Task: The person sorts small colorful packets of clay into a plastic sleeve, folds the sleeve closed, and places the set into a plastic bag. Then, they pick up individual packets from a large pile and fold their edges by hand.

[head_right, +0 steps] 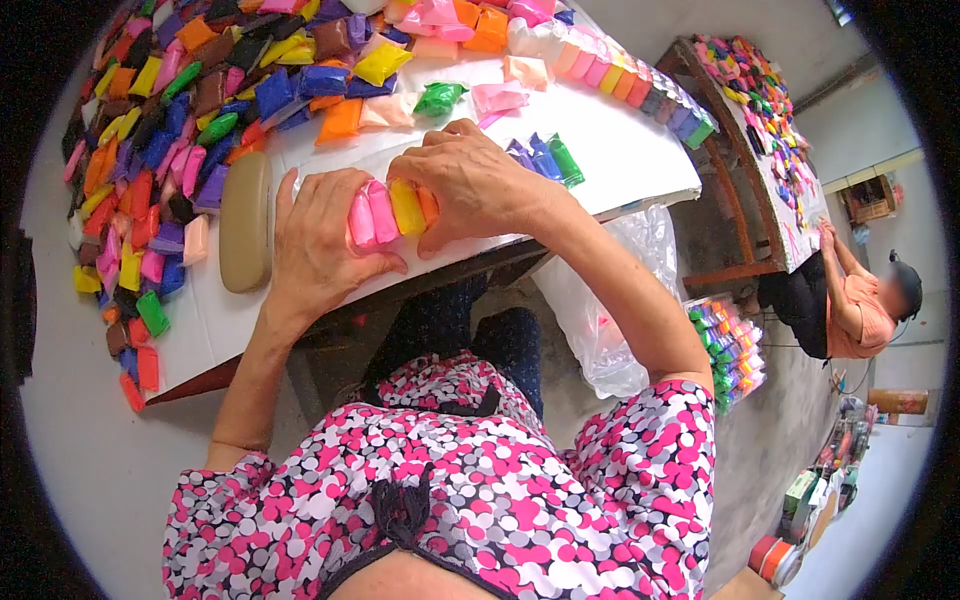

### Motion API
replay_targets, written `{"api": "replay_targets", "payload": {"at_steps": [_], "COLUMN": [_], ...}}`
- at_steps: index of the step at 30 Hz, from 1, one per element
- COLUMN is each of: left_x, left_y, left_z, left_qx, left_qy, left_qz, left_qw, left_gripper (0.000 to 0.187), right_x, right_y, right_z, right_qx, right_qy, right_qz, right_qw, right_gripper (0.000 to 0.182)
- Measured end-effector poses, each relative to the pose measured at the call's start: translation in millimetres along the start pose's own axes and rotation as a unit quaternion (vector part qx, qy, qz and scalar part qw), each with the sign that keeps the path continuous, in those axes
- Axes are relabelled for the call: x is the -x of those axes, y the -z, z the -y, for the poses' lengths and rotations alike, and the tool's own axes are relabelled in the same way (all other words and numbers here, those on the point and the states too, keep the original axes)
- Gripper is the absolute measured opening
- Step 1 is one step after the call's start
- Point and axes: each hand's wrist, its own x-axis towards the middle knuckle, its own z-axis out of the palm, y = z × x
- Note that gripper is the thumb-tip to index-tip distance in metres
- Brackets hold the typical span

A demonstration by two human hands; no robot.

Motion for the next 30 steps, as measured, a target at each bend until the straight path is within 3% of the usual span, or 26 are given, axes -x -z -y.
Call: {"api": "replay_targets", "payload": {"at_steps": [12, 21, 24, 27, 30], "left_x": [2, 4, 4, 6, 10], "left_y": [-5, -3, -5, -1, 2], "left_z": [1, 5, 7, 5, 1], "left_qx": [-0.005, 0.011, 0.007, 0.015, 0.021], "left_qy": [-0.020, -0.033, -0.034, -0.015, -0.019], "left_qz": [-0.048, -0.022, -0.017, 0.008, -0.043], "left_qw": [0.999, 0.999, 0.999, 1.000, 0.999], "left_gripper": [0.075, 0.065, 0.066, 0.078, 0.093], "right_x": [0, -2, -1, 0, -4], "right_y": [-8, -9, -7, -1, 2], "right_z": [-9, -9, -5, -1, 1], "right_qx": [0.020, 0.019, 0.020, 0.019, 0.029], "right_qy": [0.063, 0.073, 0.043, 0.044, 0.057], "right_qz": [-0.038, -0.039, -0.016, 0.000, -0.021], "right_qw": [0.997, 0.996, 0.999, 0.999, 0.998], "right_gripper": [0.061, 0.055, 0.061, 0.070, 0.078]}}
